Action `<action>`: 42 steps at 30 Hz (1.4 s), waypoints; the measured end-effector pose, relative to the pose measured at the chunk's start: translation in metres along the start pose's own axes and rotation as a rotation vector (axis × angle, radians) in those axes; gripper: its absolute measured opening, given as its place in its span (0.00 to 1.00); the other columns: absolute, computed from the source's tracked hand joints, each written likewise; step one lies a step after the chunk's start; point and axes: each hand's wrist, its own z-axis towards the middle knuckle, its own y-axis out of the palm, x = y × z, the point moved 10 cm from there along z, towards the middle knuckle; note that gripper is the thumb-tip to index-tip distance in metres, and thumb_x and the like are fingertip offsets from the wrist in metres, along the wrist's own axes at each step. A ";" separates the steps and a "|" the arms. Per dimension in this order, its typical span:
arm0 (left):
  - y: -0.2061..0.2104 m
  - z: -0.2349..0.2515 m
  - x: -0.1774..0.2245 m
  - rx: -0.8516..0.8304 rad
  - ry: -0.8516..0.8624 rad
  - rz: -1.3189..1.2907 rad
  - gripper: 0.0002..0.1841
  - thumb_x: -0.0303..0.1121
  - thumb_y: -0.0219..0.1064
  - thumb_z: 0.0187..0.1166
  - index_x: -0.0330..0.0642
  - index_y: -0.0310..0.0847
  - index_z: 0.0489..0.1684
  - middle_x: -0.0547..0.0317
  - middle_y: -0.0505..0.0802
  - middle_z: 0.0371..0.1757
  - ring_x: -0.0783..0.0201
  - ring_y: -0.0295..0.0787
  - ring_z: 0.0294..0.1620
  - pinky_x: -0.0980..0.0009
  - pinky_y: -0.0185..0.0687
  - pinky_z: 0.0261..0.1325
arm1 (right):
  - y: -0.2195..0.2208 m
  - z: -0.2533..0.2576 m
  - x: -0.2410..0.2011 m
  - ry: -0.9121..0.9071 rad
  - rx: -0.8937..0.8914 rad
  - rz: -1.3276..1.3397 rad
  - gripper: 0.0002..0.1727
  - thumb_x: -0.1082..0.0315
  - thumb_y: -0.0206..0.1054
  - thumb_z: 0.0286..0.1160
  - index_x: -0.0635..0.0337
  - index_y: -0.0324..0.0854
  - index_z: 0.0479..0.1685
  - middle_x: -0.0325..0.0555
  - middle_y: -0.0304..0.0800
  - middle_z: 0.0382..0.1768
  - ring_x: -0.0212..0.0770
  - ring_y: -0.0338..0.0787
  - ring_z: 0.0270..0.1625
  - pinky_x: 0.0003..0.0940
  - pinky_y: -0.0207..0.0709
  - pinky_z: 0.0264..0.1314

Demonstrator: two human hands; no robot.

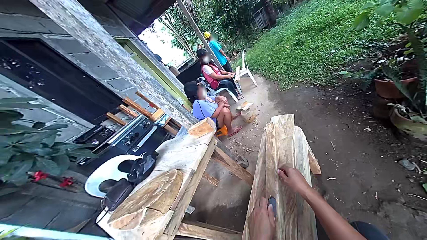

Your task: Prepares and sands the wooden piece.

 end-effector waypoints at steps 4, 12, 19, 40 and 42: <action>-0.002 0.031 0.011 -0.001 0.003 0.036 0.19 0.40 0.52 0.92 0.37 0.82 0.66 0.43 0.88 0.67 0.44 0.89 0.64 0.47 0.83 0.66 | 0.001 0.001 -0.001 0.036 0.032 -0.017 0.27 0.51 0.50 0.95 0.65 0.80 0.72 0.62 0.90 0.60 0.59 0.89 0.66 0.57 0.74 0.75; -0.023 0.147 0.058 0.064 -0.053 0.065 0.22 0.40 0.50 0.93 0.41 0.73 0.79 0.42 0.84 0.74 0.44 0.87 0.68 0.47 0.82 0.68 | 0.000 -0.006 -0.002 0.017 0.061 -0.009 0.31 0.47 0.44 0.96 0.65 0.80 0.69 0.63 0.90 0.56 0.59 0.89 0.64 0.59 0.75 0.72; -0.024 0.119 0.041 -0.017 -0.048 0.015 0.23 0.42 0.51 0.93 0.44 0.72 0.82 0.42 0.84 0.75 0.43 0.86 0.70 0.44 0.80 0.71 | -0.004 -0.003 -0.001 -0.003 0.039 0.026 0.27 0.52 0.50 0.95 0.65 0.81 0.70 0.61 0.91 0.58 0.56 0.91 0.62 0.56 0.77 0.72; -0.018 0.110 0.049 0.056 0.001 0.081 0.20 0.40 0.50 0.92 0.42 0.77 0.74 0.44 0.86 0.72 0.45 0.89 0.65 0.47 0.83 0.66 | 0.002 -0.008 -0.002 -0.008 -0.008 -0.080 0.34 0.43 0.42 0.95 0.63 0.79 0.72 0.63 0.90 0.59 0.59 0.88 0.67 0.60 0.74 0.74; -0.023 0.132 0.057 0.057 -0.020 0.084 0.21 0.40 0.50 0.93 0.44 0.75 0.77 0.43 0.85 0.73 0.44 0.88 0.66 0.47 0.83 0.66 | 0.002 -0.007 -0.001 -0.007 -0.019 -0.096 0.33 0.44 0.43 0.95 0.63 0.80 0.71 0.63 0.90 0.60 0.59 0.88 0.67 0.60 0.74 0.75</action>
